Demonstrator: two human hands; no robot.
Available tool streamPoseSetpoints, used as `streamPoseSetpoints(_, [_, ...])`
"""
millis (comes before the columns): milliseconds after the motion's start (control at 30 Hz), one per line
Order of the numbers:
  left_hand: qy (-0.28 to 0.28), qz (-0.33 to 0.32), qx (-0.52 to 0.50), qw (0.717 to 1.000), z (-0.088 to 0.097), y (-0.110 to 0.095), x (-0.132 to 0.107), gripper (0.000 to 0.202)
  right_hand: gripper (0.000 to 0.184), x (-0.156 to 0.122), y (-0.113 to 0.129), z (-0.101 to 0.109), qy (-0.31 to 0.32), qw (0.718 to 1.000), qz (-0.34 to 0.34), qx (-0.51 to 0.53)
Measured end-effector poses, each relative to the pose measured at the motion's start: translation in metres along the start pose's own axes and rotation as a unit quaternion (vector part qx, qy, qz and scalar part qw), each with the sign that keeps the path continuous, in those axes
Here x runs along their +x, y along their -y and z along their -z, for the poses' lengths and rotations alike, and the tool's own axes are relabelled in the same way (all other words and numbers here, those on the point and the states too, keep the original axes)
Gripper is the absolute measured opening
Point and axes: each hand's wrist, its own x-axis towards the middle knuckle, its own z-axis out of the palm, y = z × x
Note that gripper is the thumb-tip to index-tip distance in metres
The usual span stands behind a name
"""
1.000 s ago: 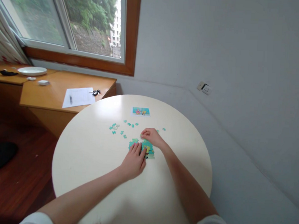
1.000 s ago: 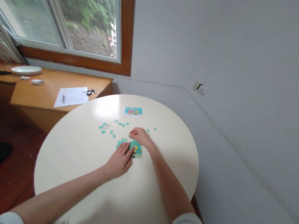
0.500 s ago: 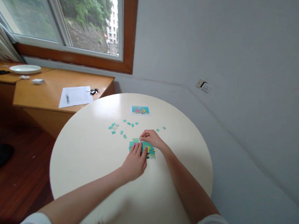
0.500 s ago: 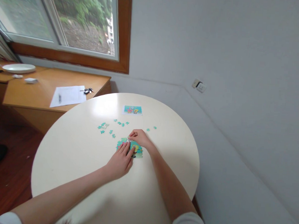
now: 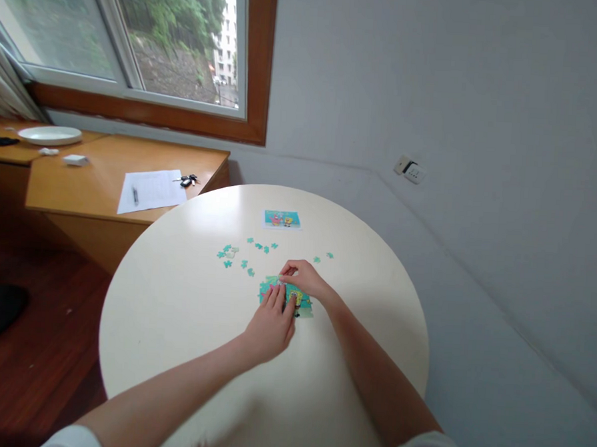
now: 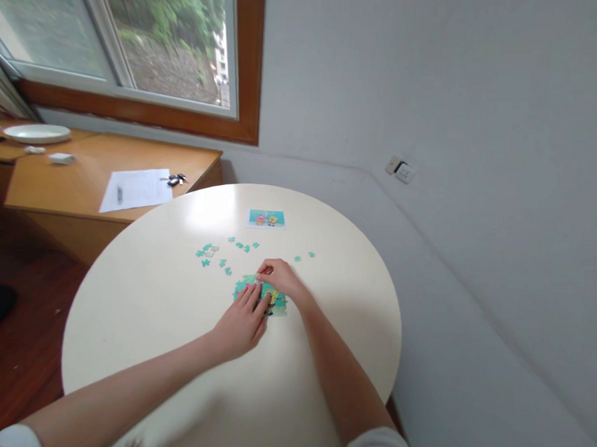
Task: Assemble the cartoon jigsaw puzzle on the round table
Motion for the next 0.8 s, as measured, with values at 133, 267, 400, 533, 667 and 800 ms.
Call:
streamPoseSetpoints(133, [-0.007, -0.003, -0.004, 1.0, -0.002, 0.0, 0.0, 0.049, 0.004, 0.002, 0.005, 0.0, -0.002, 0.991, 0.007, -0.134])
streamPoseSetpoints(267, [-0.008, -0.003, 0.002, 1.0, -0.002, 0.0, 0.0, 0.049, 0.006, 0.007, 0.008, -0.001, 0.011, 0.98, -0.002, -0.2])
streamPoseSetpoints(400, [-0.021, -0.001, 0.0, 1.0, 0.0, 0.001, 0.0, 0.049, 0.016, 0.012, 0.005, 0.005, 0.023, 0.991, -0.001, -0.129])
streamPoseSetpoints(533, [-0.044, 0.0, -0.025, 0.999, 0.005, 0.003, -0.002, 0.045, 0.029, 0.016, -0.006, 0.033, -0.106, 0.992, 0.017, 0.063])
streamPoseSetpoints(667, [-0.064, 0.011, -0.011, 0.998, 0.007, 0.003, -0.002, 0.048, 0.024, 0.016, -0.028, 0.073, -0.284, 0.958, -0.039, 0.005])
streamPoseSetpoints(800, [-0.056, 0.035, 0.03, 0.997, 0.002, 0.004, -0.001, 0.058, 0.021, 0.009, -0.051, 0.094, -0.308, 0.946, -0.088, -0.052])
